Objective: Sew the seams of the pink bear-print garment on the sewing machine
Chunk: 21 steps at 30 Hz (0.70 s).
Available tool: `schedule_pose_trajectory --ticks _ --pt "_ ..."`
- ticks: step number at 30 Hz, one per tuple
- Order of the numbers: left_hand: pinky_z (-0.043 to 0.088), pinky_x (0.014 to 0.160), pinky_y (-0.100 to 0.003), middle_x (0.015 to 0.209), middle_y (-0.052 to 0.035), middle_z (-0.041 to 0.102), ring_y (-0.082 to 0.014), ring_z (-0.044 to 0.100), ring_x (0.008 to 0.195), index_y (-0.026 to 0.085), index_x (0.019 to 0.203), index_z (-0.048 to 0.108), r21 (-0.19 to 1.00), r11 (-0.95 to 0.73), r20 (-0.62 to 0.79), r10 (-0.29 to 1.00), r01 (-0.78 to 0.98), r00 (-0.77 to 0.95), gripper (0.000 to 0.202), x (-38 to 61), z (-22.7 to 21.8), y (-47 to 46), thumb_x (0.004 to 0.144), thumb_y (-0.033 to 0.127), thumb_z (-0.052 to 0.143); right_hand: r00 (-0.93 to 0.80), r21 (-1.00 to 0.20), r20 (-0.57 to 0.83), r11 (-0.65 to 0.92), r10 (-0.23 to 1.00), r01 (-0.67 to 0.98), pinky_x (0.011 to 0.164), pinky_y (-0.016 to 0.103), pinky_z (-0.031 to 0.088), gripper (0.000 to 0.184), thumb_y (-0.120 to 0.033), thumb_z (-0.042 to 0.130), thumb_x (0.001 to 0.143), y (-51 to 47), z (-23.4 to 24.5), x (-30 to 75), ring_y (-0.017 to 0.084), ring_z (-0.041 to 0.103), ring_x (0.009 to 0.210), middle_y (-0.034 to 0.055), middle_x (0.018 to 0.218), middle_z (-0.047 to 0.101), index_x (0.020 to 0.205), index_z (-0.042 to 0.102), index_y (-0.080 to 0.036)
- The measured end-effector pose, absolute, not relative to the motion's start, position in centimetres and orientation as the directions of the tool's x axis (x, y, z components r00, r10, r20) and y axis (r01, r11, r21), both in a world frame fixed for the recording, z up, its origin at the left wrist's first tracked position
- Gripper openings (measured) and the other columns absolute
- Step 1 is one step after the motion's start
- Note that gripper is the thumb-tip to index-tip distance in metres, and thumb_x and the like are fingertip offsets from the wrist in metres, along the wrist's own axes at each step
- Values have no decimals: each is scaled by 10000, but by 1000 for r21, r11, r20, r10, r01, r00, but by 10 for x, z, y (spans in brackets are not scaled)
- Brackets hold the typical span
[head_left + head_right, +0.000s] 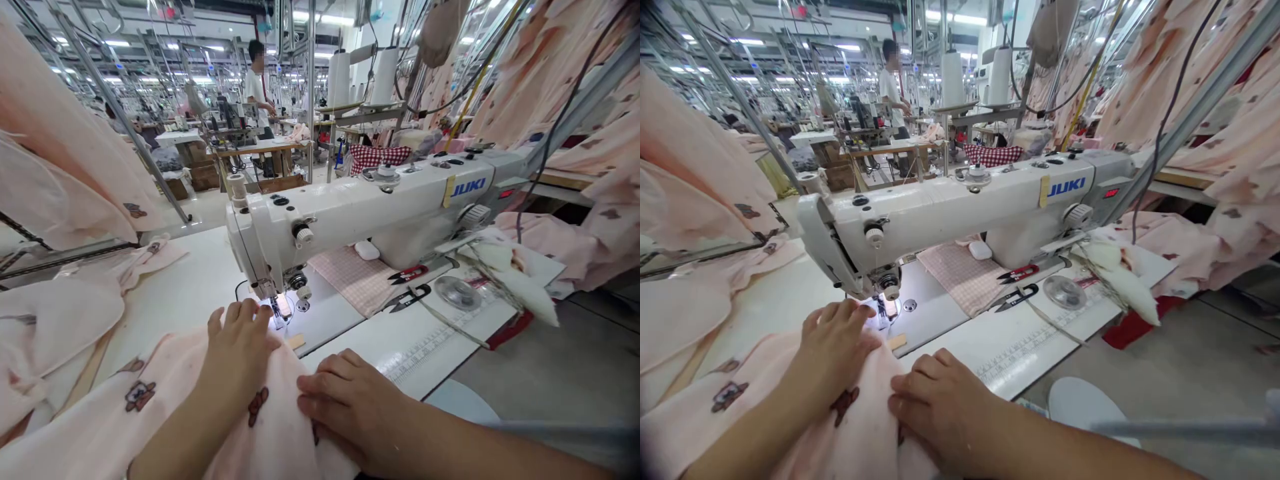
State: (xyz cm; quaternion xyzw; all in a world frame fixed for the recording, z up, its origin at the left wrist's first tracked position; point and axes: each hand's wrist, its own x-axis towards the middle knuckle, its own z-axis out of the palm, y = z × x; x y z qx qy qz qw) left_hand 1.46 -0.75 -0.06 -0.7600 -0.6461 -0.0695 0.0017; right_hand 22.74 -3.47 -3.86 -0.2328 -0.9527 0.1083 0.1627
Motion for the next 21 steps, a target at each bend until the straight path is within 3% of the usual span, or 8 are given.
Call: schedule_pose_trajectory --ticks 5,9,12,15,18,21 --pt "393 802 -421 1024 -100 620 -275 552 909 182 1038 568 -83 -370 436 822 925 367 236 6 -43 -53 858 301 472 -824 -380 347 871 447 312 748 342 324 214 -227 488 902 -25 -40 238 185 494 903 37 1078 627 1091 583 -197" --pt "362 970 -415 1333 -84 514 -272 502 1159 200 1246 481 -94 -503 369 784 859 499 439 -21 -61 -62 854 393 520 -817 -267 328 876 474 401 665 335 277 237 -139 505 809 -8 -36 239 190 469 774 47 845 597 1015 607 -198" --pt "401 960 -372 1278 -31 549 -226 518 1150 263 1158 538 39 -524 310 816 851 488 292 -32 -50 -49 892 363 472 -862 -152 255 899 438 412 633 336 238 289 -140 531 773 -3 -33 228 180 460 719 18 782 585 1047 585 -215" --pt "418 942 -376 1213 -22 564 -199 538 1100 272 1046 576 157 -464 252 872 872 419 227 -29 -39 -33 926 305 386 -879 -78 275 920 390 384 620 338 219 284 -180 542 784 -6 -34 214 164 443 660 0 763 578 1064 567 -218" --pt "359 993 -477 1187 -47 572 -235 533 1083 252 1128 545 138 -421 263 888 896 377 265 -23 -42 -21 918 329 403 -885 -17 321 937 336 350 607 335 203 52 -159 529 779 -8 -39 207 152 426 632 3 719 557 800 571 -180" --pt "391 938 -467 1142 -57 574 -245 525 1037 240 1195 527 161 -381 222 913 911 342 327 -21 -48 -14 903 357 438 -878 -14 348 938 330 347 591 326 189 77 -169 527 748 -7 -44 209 143 406 610 0 672 537 673 510 -170"
